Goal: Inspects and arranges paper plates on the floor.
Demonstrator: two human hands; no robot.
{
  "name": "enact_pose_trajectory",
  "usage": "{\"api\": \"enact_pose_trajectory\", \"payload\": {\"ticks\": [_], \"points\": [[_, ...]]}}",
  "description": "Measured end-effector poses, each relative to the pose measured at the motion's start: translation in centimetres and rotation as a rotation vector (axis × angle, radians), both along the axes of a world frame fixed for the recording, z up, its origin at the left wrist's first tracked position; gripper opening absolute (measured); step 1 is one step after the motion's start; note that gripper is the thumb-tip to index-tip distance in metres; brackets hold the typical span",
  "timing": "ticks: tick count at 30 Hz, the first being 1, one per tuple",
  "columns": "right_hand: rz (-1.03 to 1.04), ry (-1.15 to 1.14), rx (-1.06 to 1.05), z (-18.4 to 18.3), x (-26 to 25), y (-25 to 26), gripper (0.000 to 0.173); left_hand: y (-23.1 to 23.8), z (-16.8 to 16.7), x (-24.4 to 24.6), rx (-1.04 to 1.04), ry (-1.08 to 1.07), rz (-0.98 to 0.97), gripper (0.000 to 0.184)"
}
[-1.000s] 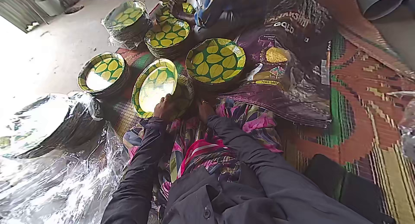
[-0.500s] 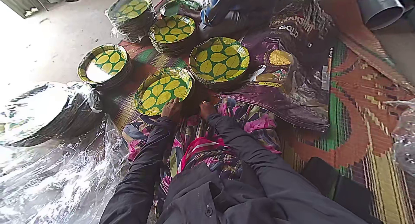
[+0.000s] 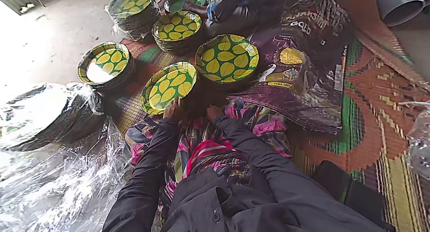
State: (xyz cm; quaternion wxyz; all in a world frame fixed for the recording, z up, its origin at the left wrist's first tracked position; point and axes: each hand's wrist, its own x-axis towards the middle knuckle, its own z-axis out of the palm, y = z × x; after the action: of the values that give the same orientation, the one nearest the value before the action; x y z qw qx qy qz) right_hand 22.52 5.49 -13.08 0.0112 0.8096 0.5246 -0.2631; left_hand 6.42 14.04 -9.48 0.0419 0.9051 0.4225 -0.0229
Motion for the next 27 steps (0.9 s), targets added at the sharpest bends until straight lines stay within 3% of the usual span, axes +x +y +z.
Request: {"api": "enact_pose_trajectory", "payload": {"ticks": [5, 8, 10, 14, 19, 27], "points": [[0.031, -0.024, 0.031, -0.7, 0.1, 0.1, 0.030, -0.1, -1.4, 0.5, -0.035, 0.102, -0.231, 0.052], [0.033, -0.006, 0.069, -1.2, 0.4, 0.2, 0.032, -0.1, -2.0, 1.4, -0.065, 0.163, -0.202, 0.026], [0.047, 0.002, 0.093, -1.8, 0.8, 0.4, 0.033, 0.1, -2.6, 1.3, -0.065, 0.138, -0.163, 0.026], [0.054, 0.010, 0.125, -2.5, 0.9, 0.7, 0.036, 0.9, -3.0, 0.6, -0.055, 0.108, -0.128, 0.043], [0.043, 0.029, 0.131, -2.7, 1.0, 0.7, 0.036, 0.8, -3.0, 0.9, -0.002, 0.181, -0.125, 0.024], [0.029, -0.015, 0.034, -1.0, 0.3, 0.2, 0.032, 0.7, -2.1, -1.4, 0.229, -0.182, -0.159, 0.023]]}}
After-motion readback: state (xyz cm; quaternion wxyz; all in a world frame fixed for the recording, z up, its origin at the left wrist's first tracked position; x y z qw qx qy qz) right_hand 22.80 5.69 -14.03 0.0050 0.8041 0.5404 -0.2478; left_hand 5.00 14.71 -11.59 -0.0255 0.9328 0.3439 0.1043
